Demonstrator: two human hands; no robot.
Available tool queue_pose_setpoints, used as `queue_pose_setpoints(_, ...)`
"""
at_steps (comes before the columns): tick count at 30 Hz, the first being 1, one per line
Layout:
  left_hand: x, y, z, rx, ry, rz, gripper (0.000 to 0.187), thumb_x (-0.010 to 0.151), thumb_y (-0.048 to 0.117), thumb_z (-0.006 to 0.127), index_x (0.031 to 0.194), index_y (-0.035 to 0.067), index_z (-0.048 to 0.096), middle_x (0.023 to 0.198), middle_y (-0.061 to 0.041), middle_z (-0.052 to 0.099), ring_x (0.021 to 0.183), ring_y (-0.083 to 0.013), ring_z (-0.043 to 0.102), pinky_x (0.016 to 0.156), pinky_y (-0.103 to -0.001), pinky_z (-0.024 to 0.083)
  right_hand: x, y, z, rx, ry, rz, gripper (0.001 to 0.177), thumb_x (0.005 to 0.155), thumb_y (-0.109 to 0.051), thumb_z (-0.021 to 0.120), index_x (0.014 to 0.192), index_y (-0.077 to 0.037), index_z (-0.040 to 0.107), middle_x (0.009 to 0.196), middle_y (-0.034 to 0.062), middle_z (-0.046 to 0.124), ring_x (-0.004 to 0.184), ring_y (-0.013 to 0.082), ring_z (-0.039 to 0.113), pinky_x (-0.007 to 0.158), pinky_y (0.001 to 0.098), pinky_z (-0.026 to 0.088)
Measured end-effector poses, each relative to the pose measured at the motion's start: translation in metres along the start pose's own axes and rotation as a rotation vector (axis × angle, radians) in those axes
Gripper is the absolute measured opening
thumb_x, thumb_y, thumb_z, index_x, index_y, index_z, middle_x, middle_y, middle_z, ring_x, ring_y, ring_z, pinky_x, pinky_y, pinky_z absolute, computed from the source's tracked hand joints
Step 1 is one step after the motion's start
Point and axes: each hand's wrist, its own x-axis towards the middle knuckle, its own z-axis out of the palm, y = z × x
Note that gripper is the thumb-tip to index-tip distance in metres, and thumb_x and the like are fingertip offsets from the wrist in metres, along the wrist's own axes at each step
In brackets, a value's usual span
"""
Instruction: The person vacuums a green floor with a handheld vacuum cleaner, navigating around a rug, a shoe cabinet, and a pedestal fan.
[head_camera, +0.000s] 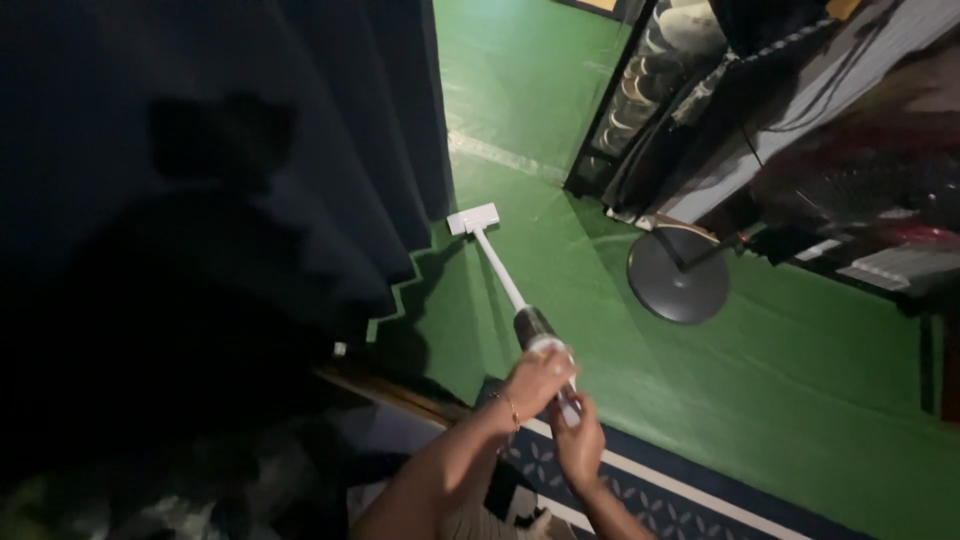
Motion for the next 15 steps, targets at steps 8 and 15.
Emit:
queue_pose_setpoints(8, 0.016, -0.076, -0.085, -0.026, 0.119, -0.502, 0.039, 0.094, 0.012, 0.061, 0.133, 0.013, 0.061, 0.144, -0.019, 0.054, 0.131, -0.0369, 0.052, 0.098, -0.049, 0.049, 0.128, -0.077, 0.107, 0.075, 0.117, -0.356, 0.032, 0.092, -0.026, 0.07, 0.119, -0.014, 0.06, 0.103, 0.0241, 0.073, 0.092, 0.0478, 0.069, 0.074, 0.0546, 0.053)
queue_pose_setpoints(15, 0.005, -0.045, -0.094, -0.224, -0.051, -0.633, 0.074, 0.083, 0.002, 0.068, 0.151, 0.01, 0.039, 0.152, -0.022, 0.043, 0.137, -0.04, 0.045, 0.108, -0.049, 0.044, 0.156, -0.074, 0.085, 0.02, 0.115, -0.355, 0.038, 0.088, -0.027, 0.073, 0.121, -0.013, 0.06, 0.109, 0.0214, 0.074, 0.097, 0.0447, 0.07, 0.081, 0.0506, 0.054)
